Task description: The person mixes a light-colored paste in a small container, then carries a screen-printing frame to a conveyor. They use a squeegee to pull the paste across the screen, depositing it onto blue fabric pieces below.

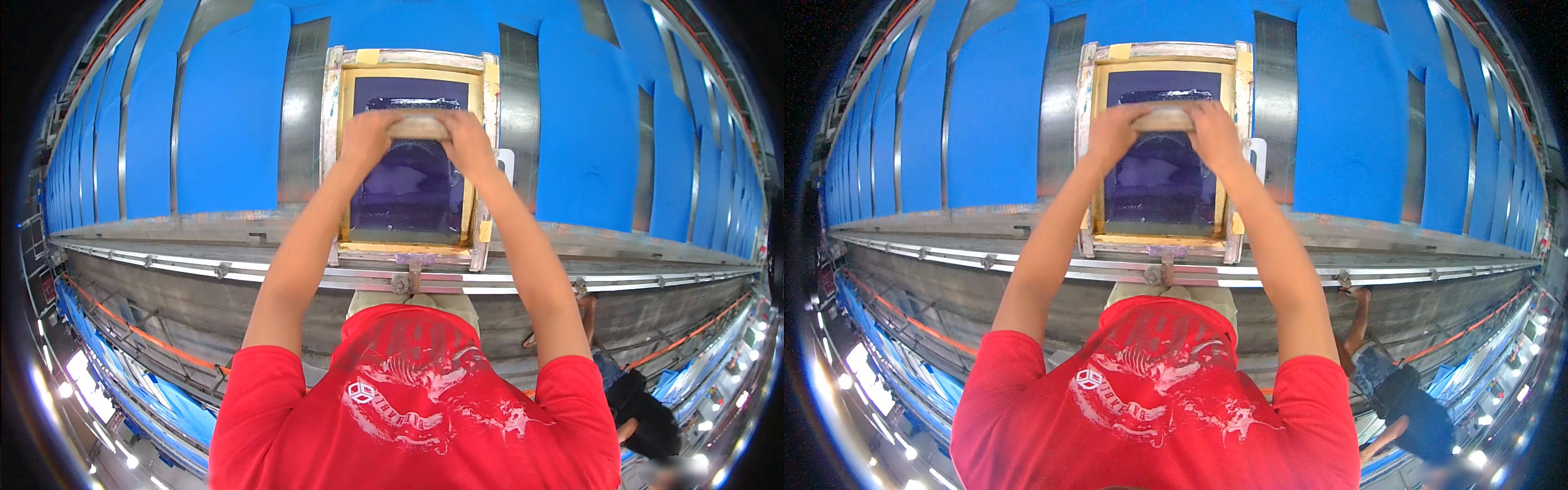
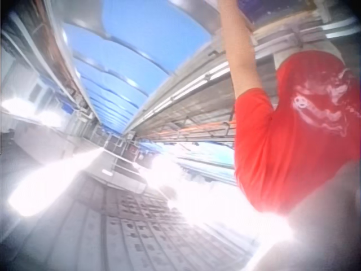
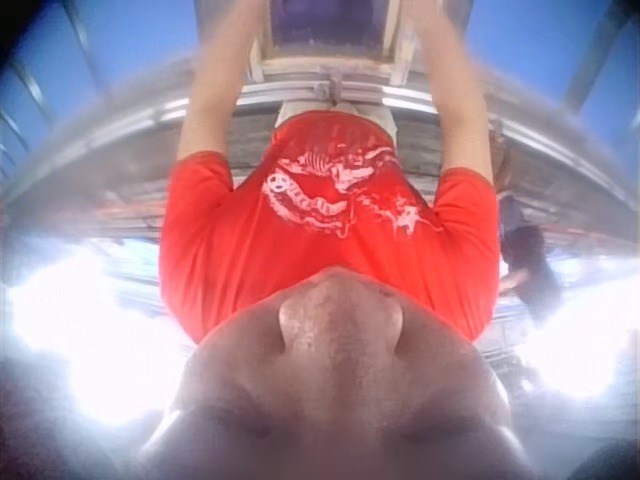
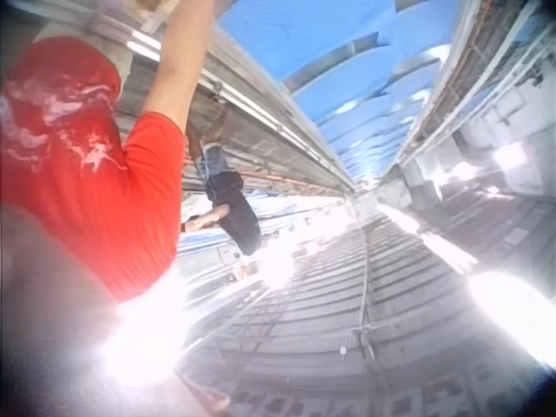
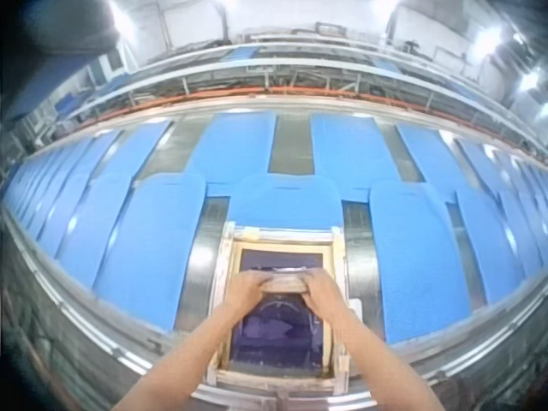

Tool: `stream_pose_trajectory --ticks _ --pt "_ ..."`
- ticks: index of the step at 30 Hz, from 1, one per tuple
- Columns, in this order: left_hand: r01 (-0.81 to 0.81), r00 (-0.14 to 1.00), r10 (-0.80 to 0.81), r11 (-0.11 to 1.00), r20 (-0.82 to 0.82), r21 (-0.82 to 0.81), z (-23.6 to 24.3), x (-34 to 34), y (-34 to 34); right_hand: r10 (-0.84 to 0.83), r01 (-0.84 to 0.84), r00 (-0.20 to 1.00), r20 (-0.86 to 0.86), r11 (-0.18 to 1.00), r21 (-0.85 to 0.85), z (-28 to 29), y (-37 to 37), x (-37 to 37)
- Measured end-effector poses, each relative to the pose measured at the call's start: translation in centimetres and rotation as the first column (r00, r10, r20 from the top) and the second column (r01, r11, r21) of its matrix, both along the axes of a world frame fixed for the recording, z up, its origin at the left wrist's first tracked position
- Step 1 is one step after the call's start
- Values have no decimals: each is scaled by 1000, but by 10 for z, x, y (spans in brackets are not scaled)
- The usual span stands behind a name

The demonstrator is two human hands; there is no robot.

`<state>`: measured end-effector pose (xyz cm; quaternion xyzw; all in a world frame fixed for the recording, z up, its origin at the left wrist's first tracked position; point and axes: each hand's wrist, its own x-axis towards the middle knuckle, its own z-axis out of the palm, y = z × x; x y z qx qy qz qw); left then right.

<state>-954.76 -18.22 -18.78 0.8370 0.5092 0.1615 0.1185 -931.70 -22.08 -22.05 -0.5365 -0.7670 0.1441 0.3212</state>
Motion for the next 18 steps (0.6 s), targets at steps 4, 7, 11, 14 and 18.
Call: stream_pose_trajectory --ticks 4,7,11,14,18 --pt "61 998 -63 996 18 66 -15 -14 -85 -48 47 999 -1 996 -76 -10 -94 -15" --pt "71 997 -71 995 -6 70 -16 -23 -122 0 -8 998 -63 992 -129 -6 -124 -19" --pt "58 998 -58 998 14 7 -10 -27 -129 -79 -104 921 -380 892 -439 3 -113 13" --pt "101 993 -102 995 65 16 -2 -28 -133 -486 492 867 -109 870 36 -38 -72 73" --pt "123 989 -126 991 79 45 -13 -23 -139 -493 421 791 -362 868 -262 -74 -55 85"
